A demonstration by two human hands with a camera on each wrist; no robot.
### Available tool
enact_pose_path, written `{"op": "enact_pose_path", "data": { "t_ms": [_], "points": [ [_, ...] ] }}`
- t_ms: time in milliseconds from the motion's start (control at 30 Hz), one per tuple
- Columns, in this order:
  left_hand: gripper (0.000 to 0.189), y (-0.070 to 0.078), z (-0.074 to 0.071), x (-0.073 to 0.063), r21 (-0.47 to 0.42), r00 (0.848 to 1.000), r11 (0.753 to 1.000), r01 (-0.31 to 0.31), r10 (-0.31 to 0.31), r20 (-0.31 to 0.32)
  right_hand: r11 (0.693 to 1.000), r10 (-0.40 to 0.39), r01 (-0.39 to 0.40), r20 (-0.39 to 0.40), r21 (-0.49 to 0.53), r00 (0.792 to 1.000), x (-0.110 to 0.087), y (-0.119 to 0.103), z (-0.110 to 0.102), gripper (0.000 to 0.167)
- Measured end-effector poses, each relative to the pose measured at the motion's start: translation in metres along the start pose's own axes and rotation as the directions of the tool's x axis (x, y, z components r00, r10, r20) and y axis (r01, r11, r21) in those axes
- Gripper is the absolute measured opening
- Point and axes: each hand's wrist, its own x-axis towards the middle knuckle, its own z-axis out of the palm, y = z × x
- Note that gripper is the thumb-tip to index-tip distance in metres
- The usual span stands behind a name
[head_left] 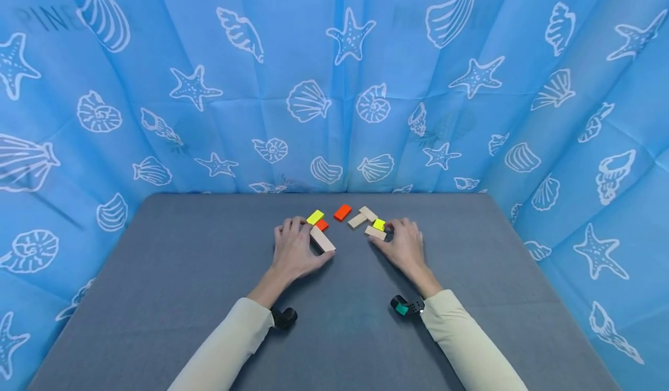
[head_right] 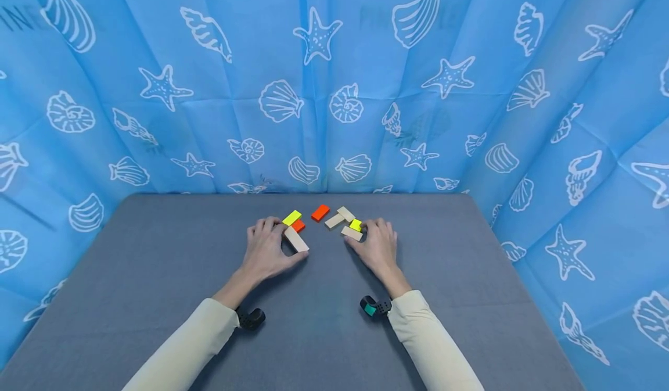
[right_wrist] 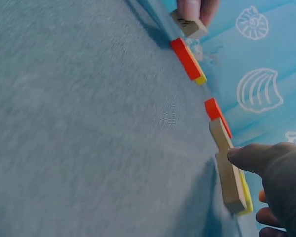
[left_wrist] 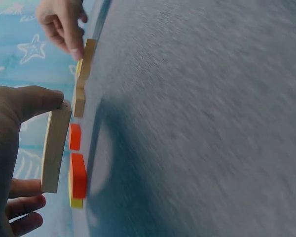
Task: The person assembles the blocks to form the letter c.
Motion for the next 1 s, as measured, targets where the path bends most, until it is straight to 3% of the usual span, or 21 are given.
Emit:
{"op": "enact_pose_path", "data": {
  "t_ms": [233, 500, 1000],
  "points": [
    [0.084, -0.013, -0.004, -0.012, 0.014, 1.000, 1.000, 0.009, -0.010, 0.010, 0.995, -0.089, 0.088, 0.027, 0.040, 0.996, 0.008, -0.024, 0.005, 0.048],
    [0.082, -0.029, -0.011, -0.023, -0.001, 0.998, 1.000, 0.014, -0.014, 0.053, 0.986, -0.159, 0.153, 0.097, 0.066, 0.982, 0.017, -0.057, 0.027, 0.049],
    [0.081, -0.048, -0.017, -0.036, -0.014, 0.990, 0.998, -0.068, 0.069, 0.120, 0.985, -0.162, 0.170, 0.184, -0.028, 0.970, 0.025, -0.092, 0.061, 0.068]
  ]
}}
